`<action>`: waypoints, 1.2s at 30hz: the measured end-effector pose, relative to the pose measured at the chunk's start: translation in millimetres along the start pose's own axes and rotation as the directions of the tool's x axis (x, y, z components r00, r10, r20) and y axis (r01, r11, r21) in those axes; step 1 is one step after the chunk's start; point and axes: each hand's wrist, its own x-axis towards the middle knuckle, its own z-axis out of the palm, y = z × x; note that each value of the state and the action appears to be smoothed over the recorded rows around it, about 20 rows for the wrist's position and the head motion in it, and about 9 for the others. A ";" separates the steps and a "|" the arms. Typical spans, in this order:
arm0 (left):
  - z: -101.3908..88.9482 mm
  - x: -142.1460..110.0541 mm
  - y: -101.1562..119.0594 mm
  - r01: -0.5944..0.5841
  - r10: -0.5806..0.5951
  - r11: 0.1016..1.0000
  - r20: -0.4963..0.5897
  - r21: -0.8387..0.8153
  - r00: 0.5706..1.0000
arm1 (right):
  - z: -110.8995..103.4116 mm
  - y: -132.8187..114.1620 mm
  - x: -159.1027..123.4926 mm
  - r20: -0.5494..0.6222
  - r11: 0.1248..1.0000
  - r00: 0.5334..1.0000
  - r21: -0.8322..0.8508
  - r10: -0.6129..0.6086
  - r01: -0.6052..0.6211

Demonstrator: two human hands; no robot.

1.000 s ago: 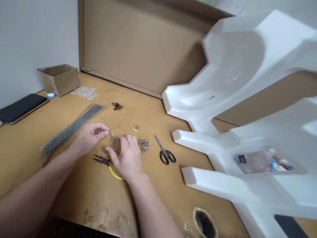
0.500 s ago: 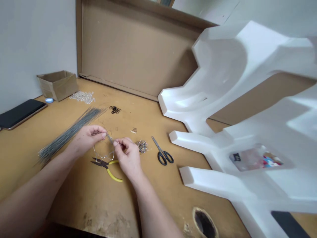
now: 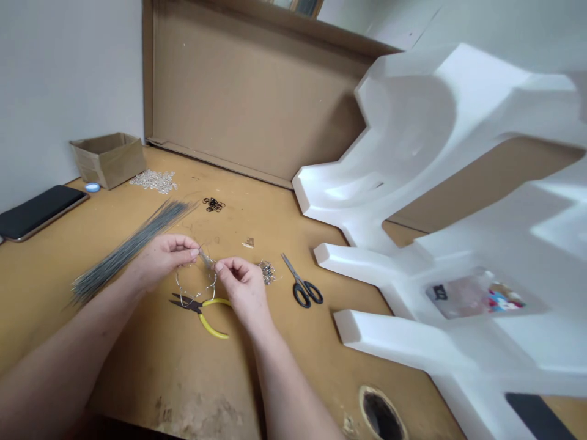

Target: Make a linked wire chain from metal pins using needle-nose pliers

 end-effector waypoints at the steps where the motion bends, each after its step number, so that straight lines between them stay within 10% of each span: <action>1: -0.3 0.1 0.0 0.006 -0.006 1.000 0.007 -0.011 1.000 | 0.0 0.1 0.3 -0.001 1.000 1.000 0.008 -0.003 0.003; 36: 0.1 2.1 -4.4 0.061 -0.060 0.996 0.020 -0.058 0.998 | 2.8 1.7 3.7 -0.034 0.992 0.997 0.106 0.066 -0.062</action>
